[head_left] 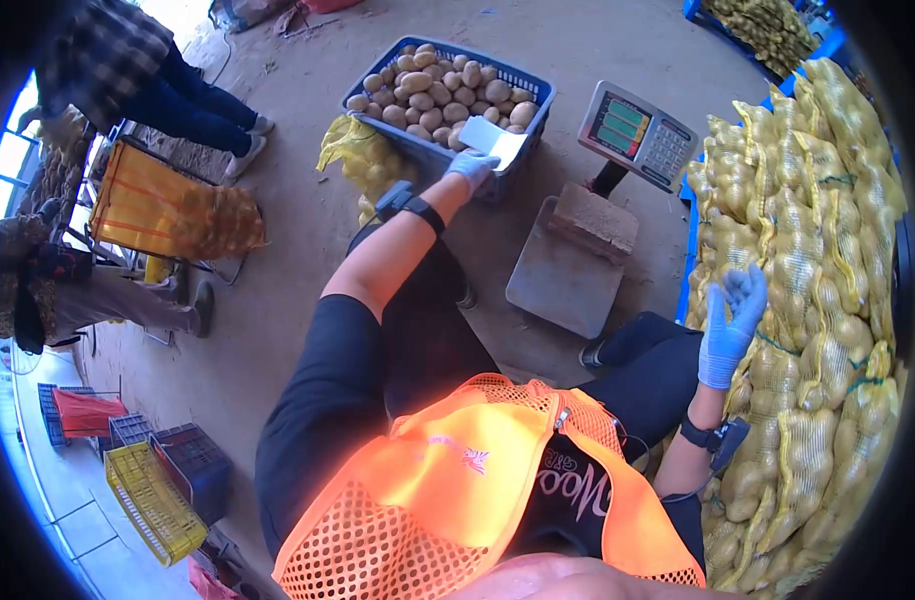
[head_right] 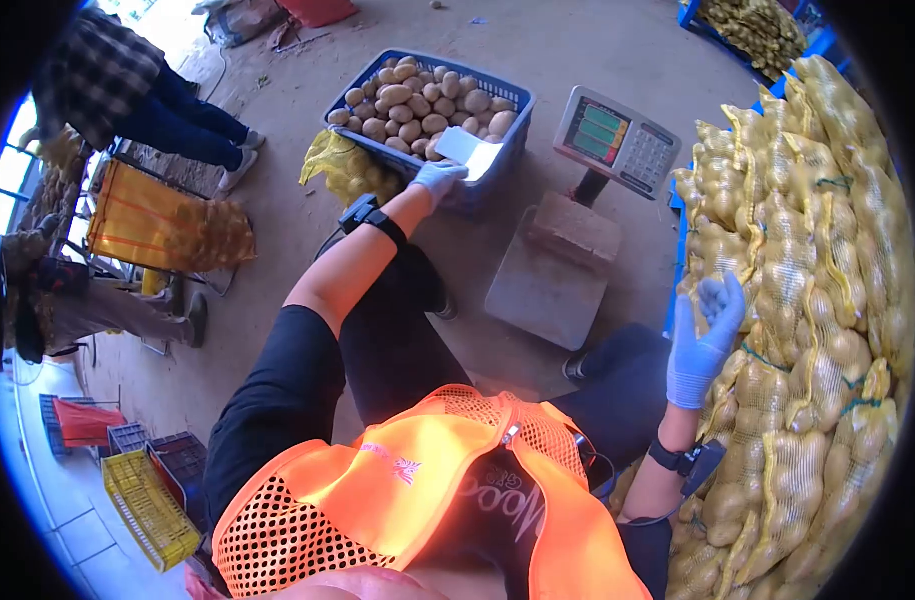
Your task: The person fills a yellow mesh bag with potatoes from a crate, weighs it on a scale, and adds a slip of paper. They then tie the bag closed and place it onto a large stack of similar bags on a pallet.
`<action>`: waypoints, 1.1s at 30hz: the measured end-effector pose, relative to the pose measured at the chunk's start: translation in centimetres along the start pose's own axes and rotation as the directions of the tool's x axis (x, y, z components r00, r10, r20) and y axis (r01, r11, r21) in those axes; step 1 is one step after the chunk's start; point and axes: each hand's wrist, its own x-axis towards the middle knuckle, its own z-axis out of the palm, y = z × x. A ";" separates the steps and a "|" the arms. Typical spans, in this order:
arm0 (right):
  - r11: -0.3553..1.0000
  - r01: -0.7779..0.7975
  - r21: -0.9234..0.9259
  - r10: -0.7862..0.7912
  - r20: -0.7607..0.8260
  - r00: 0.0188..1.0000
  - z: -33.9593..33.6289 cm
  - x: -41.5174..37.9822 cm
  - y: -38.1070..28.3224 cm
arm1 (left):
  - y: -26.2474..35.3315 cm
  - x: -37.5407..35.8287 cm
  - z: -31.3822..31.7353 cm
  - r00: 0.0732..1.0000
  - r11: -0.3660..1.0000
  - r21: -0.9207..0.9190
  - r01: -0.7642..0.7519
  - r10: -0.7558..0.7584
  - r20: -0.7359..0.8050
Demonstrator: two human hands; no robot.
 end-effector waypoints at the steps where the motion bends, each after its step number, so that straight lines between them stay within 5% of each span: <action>1: 0.998 -0.059 -0.010 0.059 0.018 0.998 0.1 -0.1 1.5 | -0.9 1.3 -2.2 0.996 0.996 0.024 -0.082 0.083 -0.044; 4: 0.968 -0.082 -0.237 0.089 0.019 0.996 0.4 -0.7 4.7 | -2.7 5.6 -9.8 0.909 0.930 0.317 0.186 -0.040 -0.415; 5: 0.931 -0.058 -0.361 0.066 0.010 0.998 -0.2 -0.9 6.1 | -1.2 4.7 -10.0 0.676 0.871 0.279 0.405 -0.079 -0.733; 7: 0.762 -0.082 -0.643 0.041 -0.078 0.996 -2.3 -1.9 9.0 | -1.9 6.0 -13.9 0.517 0.820 0.240 0.519 -0.078 -0.853; 8: 0.648 -0.046 -0.760 0.005 -0.057 0.998 -3.6 -2.4 10.2 | -0.4 4.4 -15.2 0.555 0.834 0.181 0.521 -0.169 -0.814; 10: 0.492 -0.064 -0.868 -0.029 -0.090 0.996 -6.0 -4.6 13.8 | -1.7 5.4 -18.7 0.485 0.846 0.210 0.490 -0.065 -0.872; 12: 0.634 -0.441 -0.635 0.307 -0.317 0.897 -7.2 -5.7 16.4 | -1.9 5.3 -20.8 0.465 0.846 0.248 0.472 0.000 -0.885; 14: 0.563 -0.378 -0.735 0.275 -0.264 0.924 -6.0 -4.8 14.8 | -2.8 6.3 -22.4 0.442 0.829 0.267 0.492 0.026 -0.896; 17: 0.495 -0.300 -0.816 0.254 -0.194 0.947 -4.9 -3.9 13.7 | -5.4 8.3 -24.1 0.519 0.727 0.366 0.582 0.015 -0.855; 19: 0.532 -0.270 -0.802 0.215 -0.180 0.960 -4.7 -3.8 14.2 | -8.3 11.5 -26.4 0.720 0.630 0.652 0.422 0.204 -0.663; 20: 0.534 -0.273 -0.801 0.222 -0.178 0.959 -4.3 -3.5 13.9 | -8.4 12.0 -25.8 0.720 0.624 0.655 0.426 0.205 -0.663; 22: 0.537 -0.318 -0.782 0.270 -0.197 0.942 -3.3 -2.9 12.8 | -7.7 12.9 -23.5 0.707 0.770 0.624 0.131 0.369 -0.604; 26: 0.577 -0.270 -0.771 0.246 -0.151 0.957 -2.7 -2.7 12.6 | -5.7 10.0 -21.8 0.822 0.939 0.315 -0.138 0.286 -0.493; 28: 0.578 -0.177 -0.796 0.189 -0.080 0.979 -2.5 -2.8 12.3 | -3.7 5.4 -18.0 0.956 0.684 0.721 0.116 0.121 -0.268; 31: 0.807 -0.186 -0.560 0.217 -0.011 0.976 1.9 -2.0 10.0 | -1.5 -1.2 -14.1 0.994 0.495 0.868 0.029 0.075 -0.076; 33: 0.957 -0.189 -0.221 0.240 0.238 0.941 6.9 -2.1 10.4 | -1.1 -4.5 -12.0 1.000 0.463 0.886 0.001 0.006 -0.004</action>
